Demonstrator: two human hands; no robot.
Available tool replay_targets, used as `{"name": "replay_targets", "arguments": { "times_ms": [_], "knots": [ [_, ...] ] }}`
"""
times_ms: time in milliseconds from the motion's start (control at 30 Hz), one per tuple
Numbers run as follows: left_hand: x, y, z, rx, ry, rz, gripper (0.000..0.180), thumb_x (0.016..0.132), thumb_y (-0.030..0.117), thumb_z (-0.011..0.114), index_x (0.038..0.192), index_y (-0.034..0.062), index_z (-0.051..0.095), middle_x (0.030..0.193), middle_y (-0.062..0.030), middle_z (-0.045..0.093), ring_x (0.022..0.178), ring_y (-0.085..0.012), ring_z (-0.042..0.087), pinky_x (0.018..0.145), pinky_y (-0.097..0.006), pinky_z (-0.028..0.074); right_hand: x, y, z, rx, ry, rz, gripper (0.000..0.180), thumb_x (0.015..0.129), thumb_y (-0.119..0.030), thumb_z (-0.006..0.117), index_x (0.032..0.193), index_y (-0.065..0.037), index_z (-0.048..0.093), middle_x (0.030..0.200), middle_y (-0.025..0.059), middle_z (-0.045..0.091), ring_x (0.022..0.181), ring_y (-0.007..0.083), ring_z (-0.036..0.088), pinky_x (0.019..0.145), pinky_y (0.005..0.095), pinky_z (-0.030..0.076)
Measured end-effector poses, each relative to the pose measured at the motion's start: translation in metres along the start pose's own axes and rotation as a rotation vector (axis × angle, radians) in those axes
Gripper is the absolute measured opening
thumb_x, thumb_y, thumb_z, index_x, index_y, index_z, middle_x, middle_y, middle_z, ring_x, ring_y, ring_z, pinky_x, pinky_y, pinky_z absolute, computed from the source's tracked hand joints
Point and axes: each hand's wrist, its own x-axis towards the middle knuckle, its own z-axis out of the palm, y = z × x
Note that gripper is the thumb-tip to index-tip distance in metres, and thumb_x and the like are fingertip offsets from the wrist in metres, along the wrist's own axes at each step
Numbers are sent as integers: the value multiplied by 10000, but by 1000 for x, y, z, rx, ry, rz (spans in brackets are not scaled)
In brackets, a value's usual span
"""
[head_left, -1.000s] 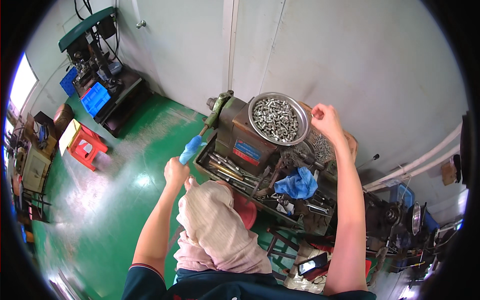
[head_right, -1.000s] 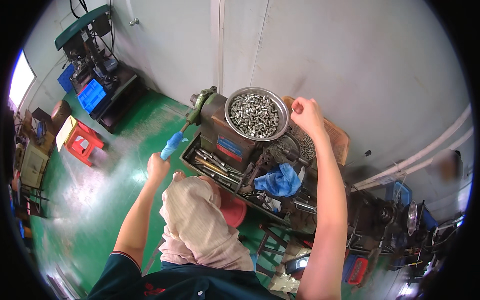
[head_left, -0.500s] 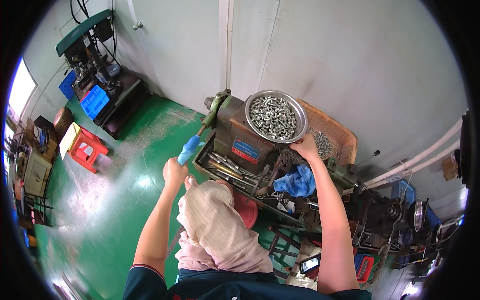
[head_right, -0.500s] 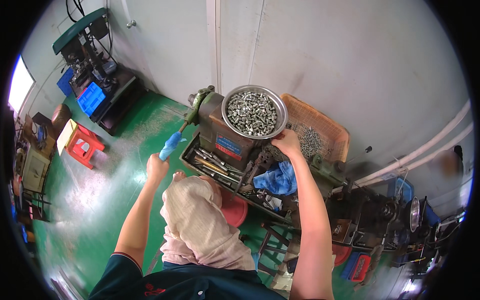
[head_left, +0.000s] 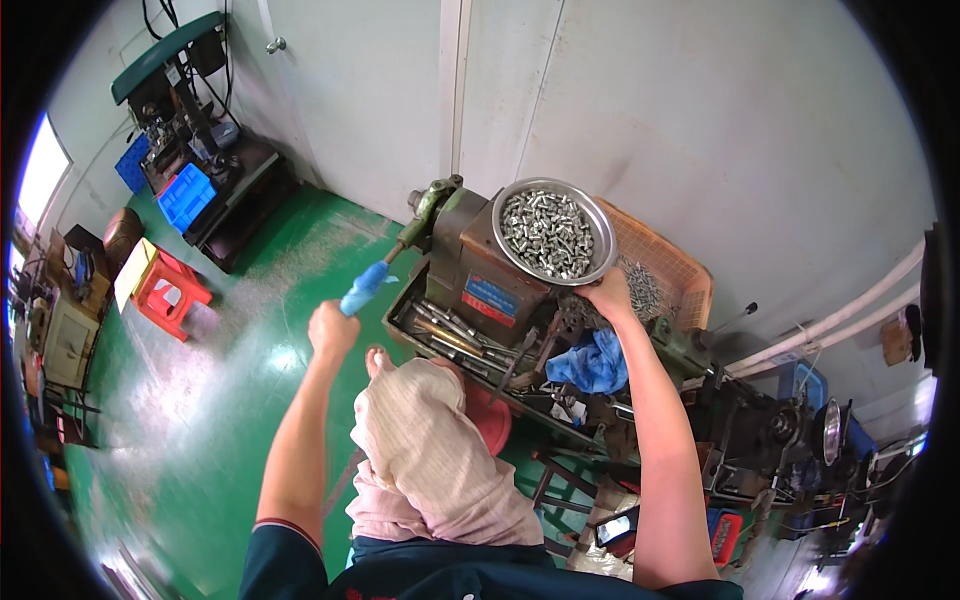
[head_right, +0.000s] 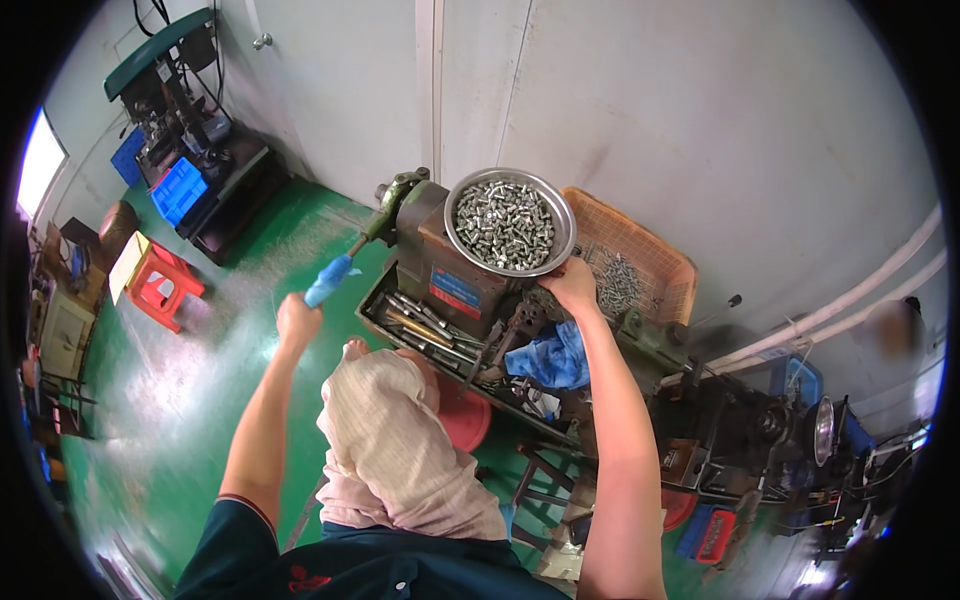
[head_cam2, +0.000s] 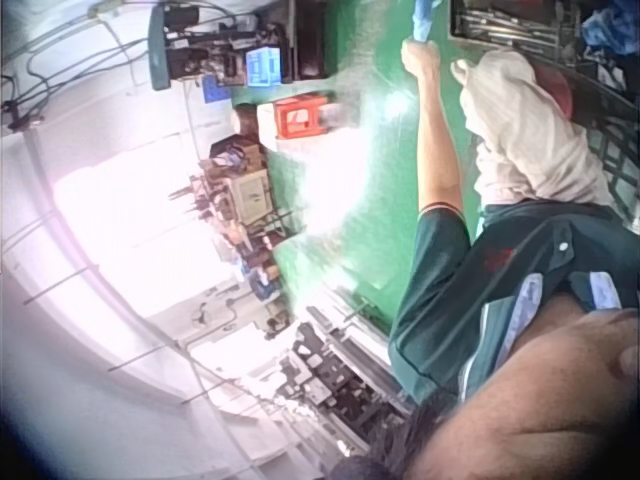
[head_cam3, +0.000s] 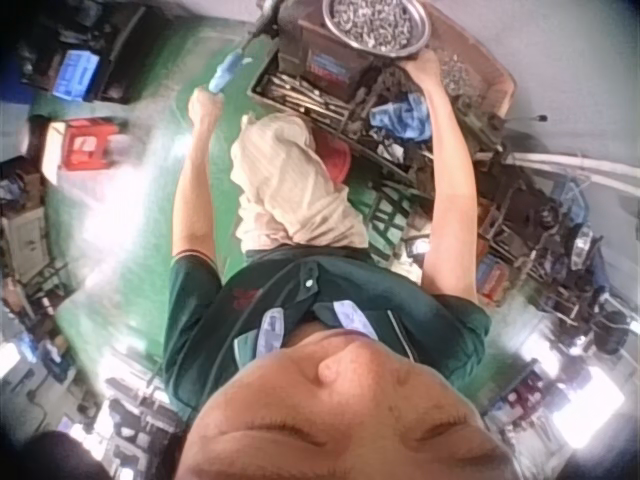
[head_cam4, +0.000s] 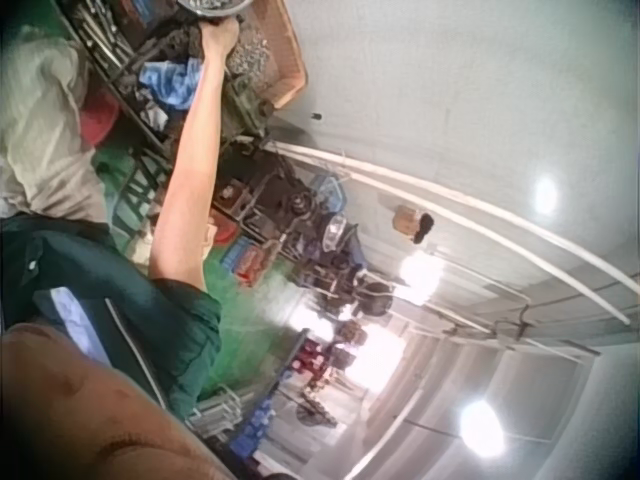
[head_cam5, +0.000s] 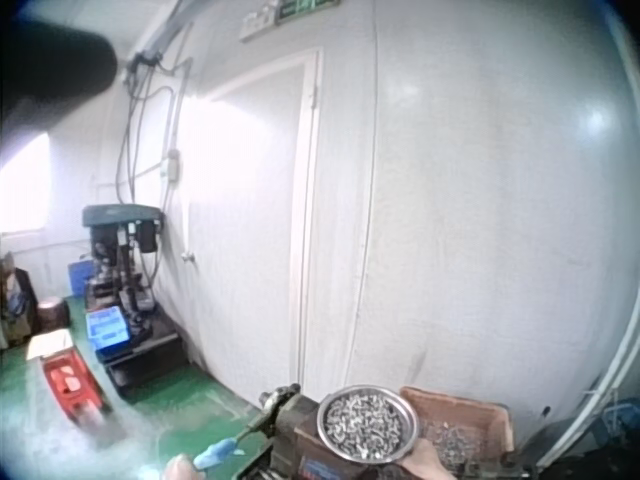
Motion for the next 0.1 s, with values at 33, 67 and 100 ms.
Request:
{"name": "replay_targets", "arguments": {
  "times_ms": [33, 67, 100],
  "knots": [
    [11, -6, -4, 15, 21, 0, 167, 634, 154, 552, 756, 66, 627, 733, -184, 590, 729, -331, 573, 669, -408, 445, 0, -2, -1, -1, -4, -2, 250, 589, -34, 643, 835, -6, 607, 771, 88, 629, 707, 168, 597, 668, 257, 441],
    [16, -8, -8, 51, 28, 0, 166, 633, 142, 546, 755, 64, 627, 739, -183, 590, 742, -326, 574, 681, -396, 445, 0, -5, -3, 0, -28, -20, 248, 591, -39, 646, 835, -12, 610, 786, 90, 629, 717, 173, 599, 683, 266, 442],
    [21, -8, -11, 87, 34, 3, 165, 633, 130, 541, 755, 62, 628, 744, -182, 591, 755, -321, 574, 693, -385, 446, 0, -9, -6, 1, -49, -36, 246, 593, -45, 650, 835, -17, 613, 801, 91, 628, 727, 179, 600, 699, 275, 442]
  ]
}}
